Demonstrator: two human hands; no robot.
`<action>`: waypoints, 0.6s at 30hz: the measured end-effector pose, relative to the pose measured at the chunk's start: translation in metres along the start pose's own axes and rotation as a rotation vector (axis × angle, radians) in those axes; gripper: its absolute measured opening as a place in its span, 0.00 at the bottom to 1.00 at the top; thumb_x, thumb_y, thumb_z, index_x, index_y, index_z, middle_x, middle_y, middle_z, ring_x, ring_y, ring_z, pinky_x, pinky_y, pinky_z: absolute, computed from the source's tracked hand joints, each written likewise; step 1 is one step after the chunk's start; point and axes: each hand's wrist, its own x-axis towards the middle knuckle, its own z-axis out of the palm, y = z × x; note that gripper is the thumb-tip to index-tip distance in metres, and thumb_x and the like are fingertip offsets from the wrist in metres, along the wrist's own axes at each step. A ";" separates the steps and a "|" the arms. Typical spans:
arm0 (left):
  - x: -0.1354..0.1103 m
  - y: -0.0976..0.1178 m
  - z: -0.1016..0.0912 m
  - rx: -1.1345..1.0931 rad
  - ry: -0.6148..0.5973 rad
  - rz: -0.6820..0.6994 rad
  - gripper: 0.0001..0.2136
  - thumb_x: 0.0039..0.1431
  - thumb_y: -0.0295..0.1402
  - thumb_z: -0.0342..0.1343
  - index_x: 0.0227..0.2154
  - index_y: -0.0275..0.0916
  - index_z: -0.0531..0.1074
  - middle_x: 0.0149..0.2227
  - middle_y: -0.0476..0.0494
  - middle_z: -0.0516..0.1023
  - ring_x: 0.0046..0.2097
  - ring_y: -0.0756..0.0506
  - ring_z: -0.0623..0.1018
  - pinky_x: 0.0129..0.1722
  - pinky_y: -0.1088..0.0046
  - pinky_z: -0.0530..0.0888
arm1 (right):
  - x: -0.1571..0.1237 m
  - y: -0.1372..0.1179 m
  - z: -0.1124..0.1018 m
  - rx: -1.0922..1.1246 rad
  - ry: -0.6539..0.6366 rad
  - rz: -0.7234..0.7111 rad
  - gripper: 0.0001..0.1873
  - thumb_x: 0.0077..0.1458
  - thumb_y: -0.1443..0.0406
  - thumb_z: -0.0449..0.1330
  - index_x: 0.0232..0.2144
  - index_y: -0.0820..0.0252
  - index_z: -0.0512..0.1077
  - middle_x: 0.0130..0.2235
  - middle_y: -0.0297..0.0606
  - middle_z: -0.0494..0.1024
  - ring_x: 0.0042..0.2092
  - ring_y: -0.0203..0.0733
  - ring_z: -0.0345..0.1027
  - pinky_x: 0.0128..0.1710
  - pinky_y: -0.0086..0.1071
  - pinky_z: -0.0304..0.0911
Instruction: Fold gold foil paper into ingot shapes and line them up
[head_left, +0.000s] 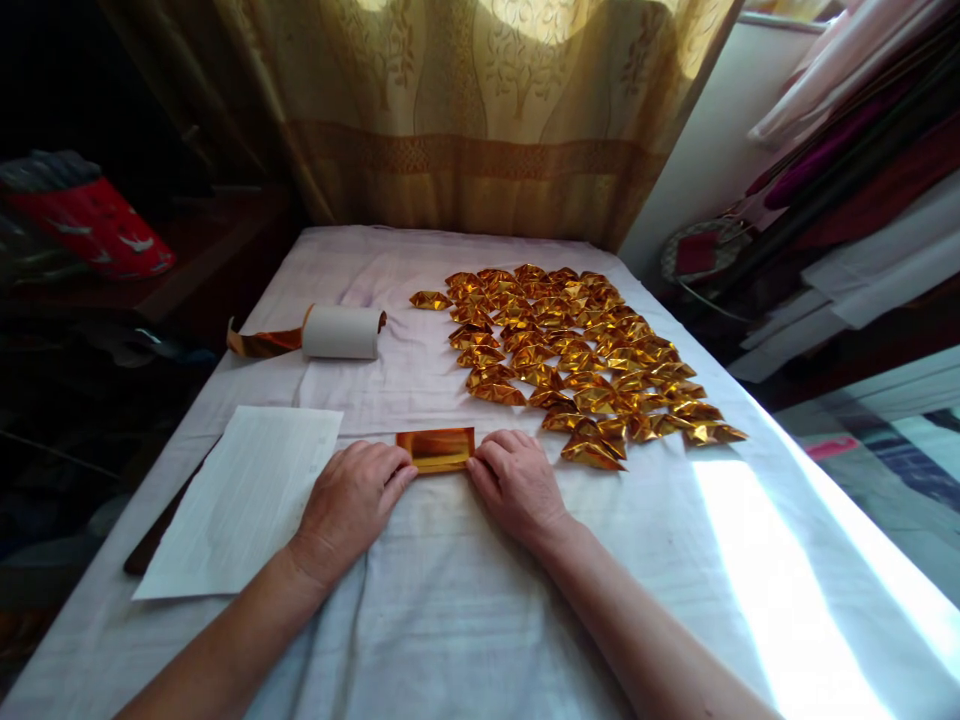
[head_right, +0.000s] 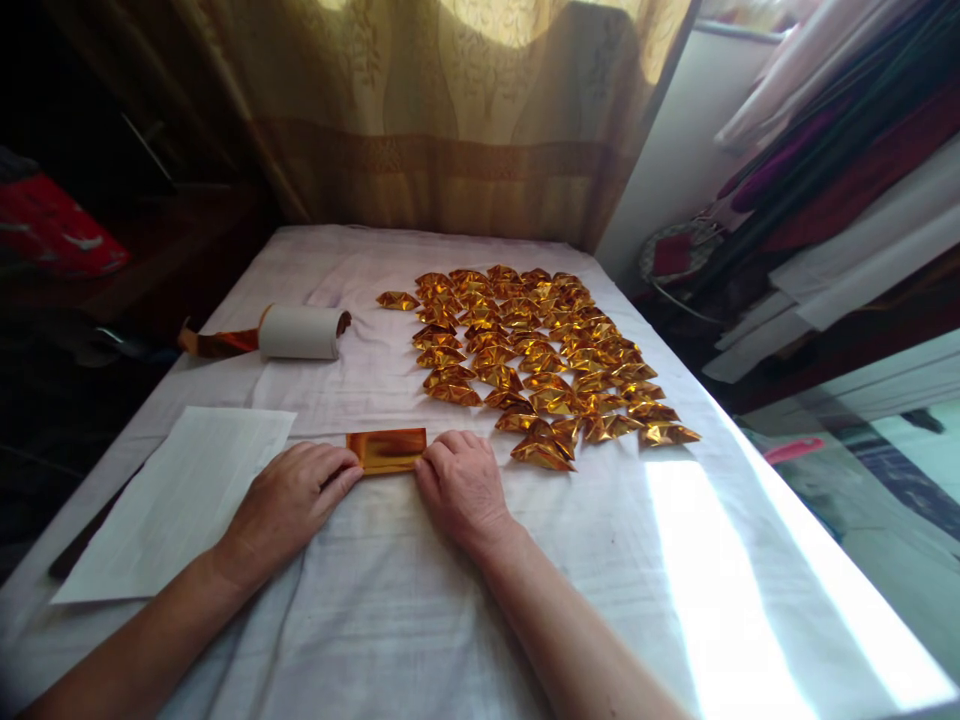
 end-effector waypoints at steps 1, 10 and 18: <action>0.001 -0.001 0.000 -0.013 0.005 -0.006 0.10 0.67 0.36 0.51 0.35 0.41 0.74 0.37 0.45 0.80 0.41 0.42 0.77 0.44 0.64 0.70 | 0.000 0.000 0.001 0.000 0.006 0.010 0.10 0.63 0.63 0.57 0.29 0.57 0.74 0.35 0.38 0.77 0.39 0.43 0.66 0.40 0.36 0.54; 0.004 -0.001 -0.001 -0.062 -0.024 -0.081 0.09 0.65 0.36 0.49 0.34 0.41 0.73 0.36 0.45 0.81 0.40 0.42 0.78 0.44 0.64 0.71 | 0.002 -0.001 0.002 -0.037 -0.005 0.070 0.11 0.62 0.61 0.58 0.28 0.57 0.72 0.35 0.39 0.75 0.39 0.43 0.66 0.39 0.36 0.54; 0.005 0.002 0.000 -0.025 -0.032 -0.094 0.07 0.65 0.34 0.50 0.34 0.41 0.72 0.38 0.45 0.80 0.41 0.41 0.77 0.44 0.63 0.70 | 0.003 -0.003 0.006 -0.117 0.016 0.078 0.13 0.64 0.59 0.57 0.27 0.57 0.71 0.34 0.39 0.75 0.37 0.45 0.64 0.38 0.37 0.53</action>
